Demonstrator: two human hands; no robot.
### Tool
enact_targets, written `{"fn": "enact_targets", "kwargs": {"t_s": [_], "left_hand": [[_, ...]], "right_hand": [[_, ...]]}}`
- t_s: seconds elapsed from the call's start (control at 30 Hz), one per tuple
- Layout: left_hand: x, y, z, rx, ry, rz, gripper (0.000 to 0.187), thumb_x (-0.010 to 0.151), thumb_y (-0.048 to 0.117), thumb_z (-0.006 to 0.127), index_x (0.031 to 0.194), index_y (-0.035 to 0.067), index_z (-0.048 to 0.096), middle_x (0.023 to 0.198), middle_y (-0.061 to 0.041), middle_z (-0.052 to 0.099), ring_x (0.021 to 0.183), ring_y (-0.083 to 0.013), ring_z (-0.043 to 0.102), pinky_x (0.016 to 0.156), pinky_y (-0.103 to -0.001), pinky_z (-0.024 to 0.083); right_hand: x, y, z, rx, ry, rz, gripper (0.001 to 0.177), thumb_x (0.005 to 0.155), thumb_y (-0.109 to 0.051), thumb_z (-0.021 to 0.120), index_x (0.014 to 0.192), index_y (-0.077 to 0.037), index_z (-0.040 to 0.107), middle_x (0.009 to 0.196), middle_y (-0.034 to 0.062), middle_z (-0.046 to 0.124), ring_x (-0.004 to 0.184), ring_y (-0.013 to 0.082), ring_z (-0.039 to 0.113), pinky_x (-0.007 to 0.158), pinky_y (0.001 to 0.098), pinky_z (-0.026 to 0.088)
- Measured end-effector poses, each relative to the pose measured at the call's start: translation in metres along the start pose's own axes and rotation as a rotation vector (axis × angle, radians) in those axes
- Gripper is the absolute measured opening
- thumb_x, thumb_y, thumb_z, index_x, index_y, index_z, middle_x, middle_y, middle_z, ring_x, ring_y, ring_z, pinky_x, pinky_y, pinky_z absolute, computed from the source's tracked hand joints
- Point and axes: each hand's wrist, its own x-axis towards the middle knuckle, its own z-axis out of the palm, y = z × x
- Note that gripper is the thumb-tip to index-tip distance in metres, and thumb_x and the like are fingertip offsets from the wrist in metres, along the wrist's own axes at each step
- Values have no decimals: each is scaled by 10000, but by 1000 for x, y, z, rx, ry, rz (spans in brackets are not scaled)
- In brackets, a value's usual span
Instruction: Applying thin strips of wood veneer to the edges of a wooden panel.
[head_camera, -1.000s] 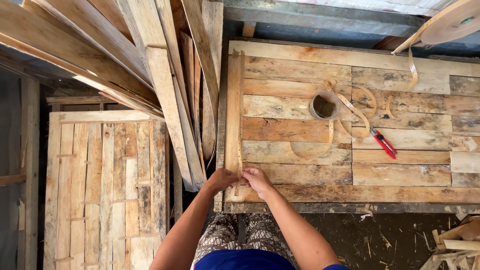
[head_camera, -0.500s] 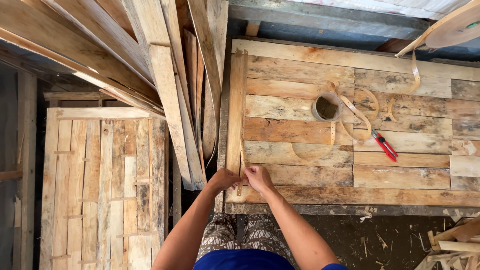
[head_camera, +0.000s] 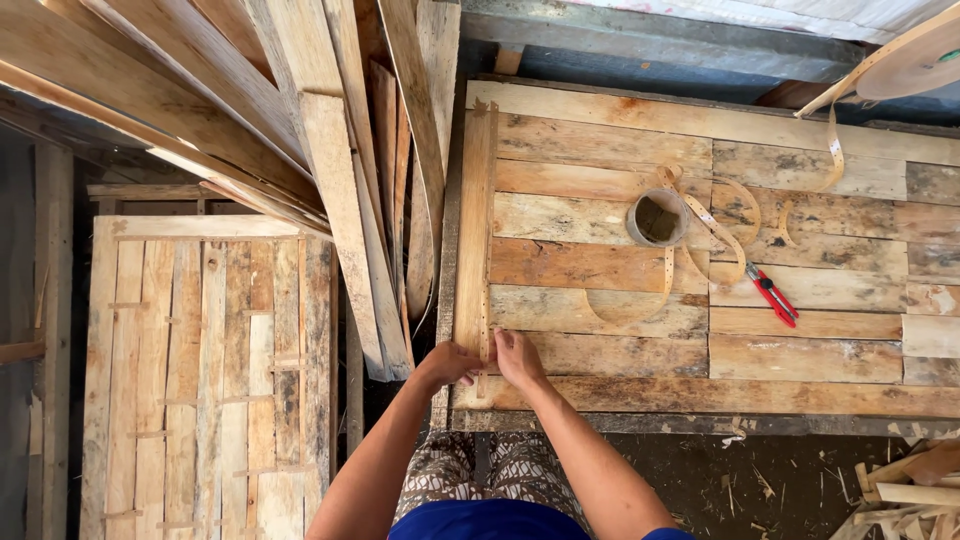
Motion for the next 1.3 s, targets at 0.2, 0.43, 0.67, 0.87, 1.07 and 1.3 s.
{"fn": "enact_targets", "kwargs": {"t_s": [0.2,0.43,0.67,0.87,1.07,1.3], "left_hand": [[-2,-1,0,18,9,-8,279,862,267,813,1008,30,797,1000,-122,811,820,-179,774,1009,-395,509],[17,-17,2,-1,39,51,260,855,238,813,928,-9,775,886,-128,796,706,-184,770,752,-332,621],[24,-21,5,-42,62,58,267,832,220,827,865,-40,771,814,-133,789,642,-184,758,628,-298,615],[14,-12,4,-26,71,45,272,829,241,830,882,-20,776,810,-114,786,640,-174,759,634,-291,615],[20,-18,5,-27,79,42,283,824,240,832,897,-27,776,817,-118,792,641,-179,762,635,-292,614],[26,-20,6,-32,76,39,289,825,234,825,921,-35,778,834,-119,800,654,-184,765,645,-300,620]], "right_hand": [[25,-2,-15,-60,141,-192,308,1062,-346,517,992,-64,618,752,4,629,595,101,591,493,297,504],[90,-48,-33,-206,244,-363,231,1023,-305,626,959,-85,655,779,24,664,567,128,542,474,303,461],[86,-88,-40,-348,171,-69,329,940,-485,684,897,-160,655,731,-5,655,521,124,492,471,309,414],[102,-67,-33,-370,237,-168,399,865,-502,773,828,-136,618,704,11,655,533,111,510,497,301,456],[95,-68,-39,-392,222,-289,406,810,-458,832,790,-126,599,690,6,655,567,110,553,530,301,482],[93,-61,-42,-419,166,-361,456,788,-411,871,847,-117,526,712,12,612,607,111,564,547,291,525]]}}
